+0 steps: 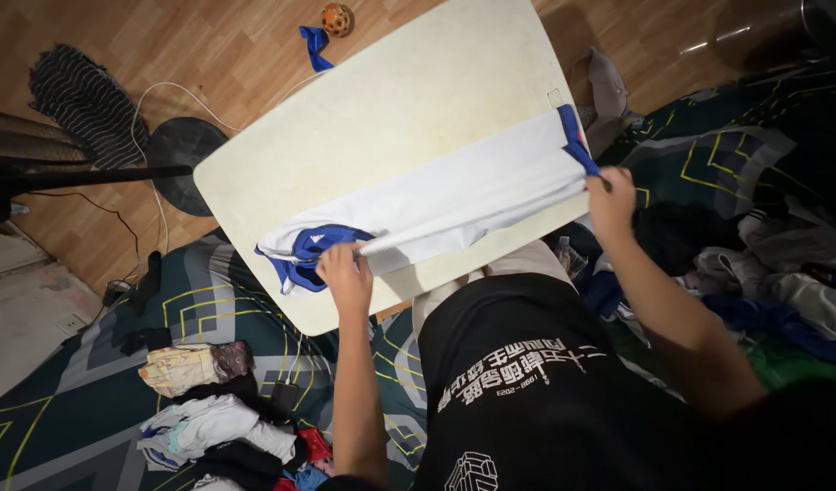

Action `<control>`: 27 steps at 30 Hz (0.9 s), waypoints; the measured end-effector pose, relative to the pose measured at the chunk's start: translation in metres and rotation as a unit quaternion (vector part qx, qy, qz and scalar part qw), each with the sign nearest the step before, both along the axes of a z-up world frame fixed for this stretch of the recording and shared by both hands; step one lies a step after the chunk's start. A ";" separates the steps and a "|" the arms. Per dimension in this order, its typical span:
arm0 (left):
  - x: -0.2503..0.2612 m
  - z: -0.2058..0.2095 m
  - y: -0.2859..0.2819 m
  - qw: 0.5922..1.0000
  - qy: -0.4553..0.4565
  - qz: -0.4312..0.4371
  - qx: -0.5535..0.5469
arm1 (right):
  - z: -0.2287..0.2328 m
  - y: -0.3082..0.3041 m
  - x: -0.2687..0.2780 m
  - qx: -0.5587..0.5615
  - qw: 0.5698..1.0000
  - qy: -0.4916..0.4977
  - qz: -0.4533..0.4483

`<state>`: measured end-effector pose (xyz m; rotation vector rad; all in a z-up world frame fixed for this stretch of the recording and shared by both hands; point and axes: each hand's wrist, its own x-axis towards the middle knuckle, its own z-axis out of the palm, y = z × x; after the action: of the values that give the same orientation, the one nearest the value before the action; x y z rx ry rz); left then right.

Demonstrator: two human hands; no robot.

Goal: The recorder folds a blue and white jersey on a small table and then proceeds to button up a red and black varsity jacket.

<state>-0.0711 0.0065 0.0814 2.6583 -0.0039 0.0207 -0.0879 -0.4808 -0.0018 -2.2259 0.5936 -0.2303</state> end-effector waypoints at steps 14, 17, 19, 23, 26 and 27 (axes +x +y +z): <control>-0.140 -0.054 -0.023 0.988 0.140 -0.056 0.018 | -0.058 -0.009 -0.078 0.141 0.957 0.183 -0.175; -0.143 -0.055 -0.024 0.986 0.159 -0.054 0.005 | -0.063 -0.005 -0.074 0.098 0.959 0.199 -0.174; -0.141 -0.049 -0.022 0.986 0.154 -0.054 -0.012 | -0.065 -0.003 -0.074 0.106 0.947 0.232 -0.196; -0.153 -0.068 -0.006 0.986 0.104 0.060 -0.119 | -0.061 0.007 -0.068 0.235 0.905 0.250 -0.252; -0.164 -0.103 0.019 0.953 0.031 0.272 -0.131 | -0.044 0.026 -0.061 0.369 0.849 0.242 -0.291; -0.167 -0.114 0.026 0.893 0.030 0.423 -0.149 | -0.038 0.031 -0.060 0.455 0.807 0.227 -0.302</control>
<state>-0.2380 0.0329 -0.0325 2.1515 1.0785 0.2049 -0.1480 -0.4493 -0.0396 -1.0874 1.3381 0.2555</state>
